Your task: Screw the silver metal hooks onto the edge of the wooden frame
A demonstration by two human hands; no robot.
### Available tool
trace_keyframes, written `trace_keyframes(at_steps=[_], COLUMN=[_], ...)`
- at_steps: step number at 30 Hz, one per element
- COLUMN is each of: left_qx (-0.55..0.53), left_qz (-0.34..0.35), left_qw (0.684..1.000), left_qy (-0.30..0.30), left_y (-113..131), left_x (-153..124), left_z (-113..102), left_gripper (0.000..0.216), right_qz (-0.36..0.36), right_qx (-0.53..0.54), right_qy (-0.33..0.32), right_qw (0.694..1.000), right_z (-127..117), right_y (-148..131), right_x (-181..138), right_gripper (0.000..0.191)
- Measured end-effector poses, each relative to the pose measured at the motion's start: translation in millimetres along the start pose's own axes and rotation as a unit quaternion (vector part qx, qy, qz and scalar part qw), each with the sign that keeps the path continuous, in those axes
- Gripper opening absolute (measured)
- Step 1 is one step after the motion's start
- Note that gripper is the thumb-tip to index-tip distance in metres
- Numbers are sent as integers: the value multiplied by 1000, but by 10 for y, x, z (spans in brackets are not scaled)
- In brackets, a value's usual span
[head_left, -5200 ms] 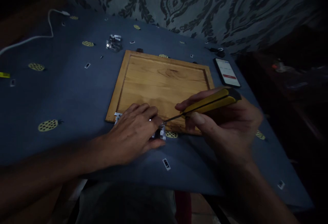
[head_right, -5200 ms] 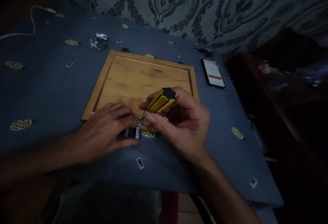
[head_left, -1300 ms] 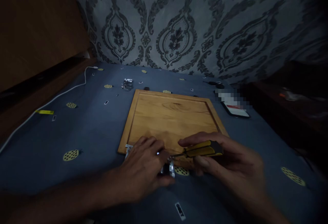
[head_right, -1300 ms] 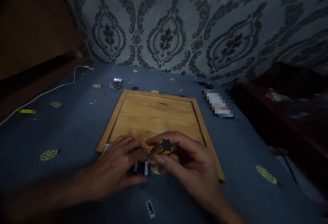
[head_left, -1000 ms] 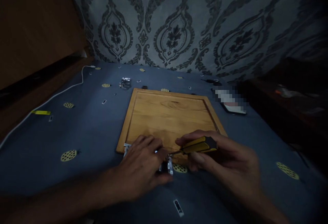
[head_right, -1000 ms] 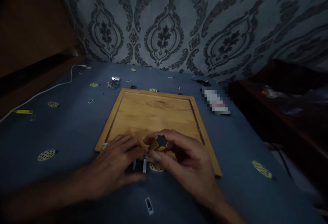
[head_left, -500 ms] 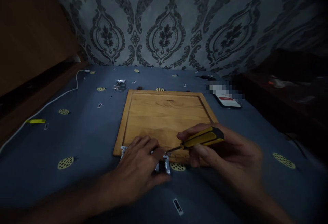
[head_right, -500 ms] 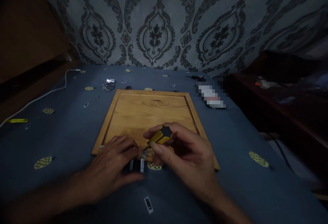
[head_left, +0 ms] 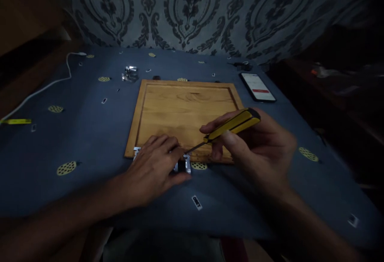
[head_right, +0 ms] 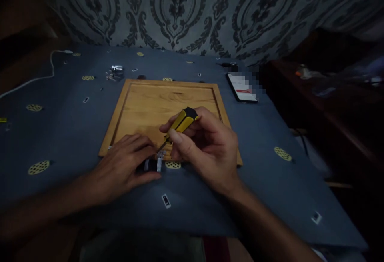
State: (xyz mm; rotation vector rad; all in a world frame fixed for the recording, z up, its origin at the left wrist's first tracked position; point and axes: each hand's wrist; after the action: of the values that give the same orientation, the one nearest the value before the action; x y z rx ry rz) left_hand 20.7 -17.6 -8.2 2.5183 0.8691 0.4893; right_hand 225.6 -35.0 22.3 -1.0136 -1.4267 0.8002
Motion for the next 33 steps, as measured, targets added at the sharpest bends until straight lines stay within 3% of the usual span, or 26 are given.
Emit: trace_keyframes(at_steps=[33], left_qx=[24], left_qz=[9], left_qw=[1000], left_qy=[10], left_y=[-12], left_x=[-10], left_z=[18], left_gripper=[37], right_qz=[-17], right_qx=[-39], right_qy=[-13], right_qw=[999], right_z=[12], right_y=[-23], right_x=[-12], right_gripper=[9])
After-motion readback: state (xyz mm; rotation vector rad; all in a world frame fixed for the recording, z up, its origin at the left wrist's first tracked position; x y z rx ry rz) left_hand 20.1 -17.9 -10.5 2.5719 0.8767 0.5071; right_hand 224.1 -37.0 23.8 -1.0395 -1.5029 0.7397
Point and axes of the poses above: each hand's wrist, its own x-axis towards the middle knuckle, its own z-axis out of the palm, y = z × x, and after that the axes turned 5 degrees about -x, right-handed
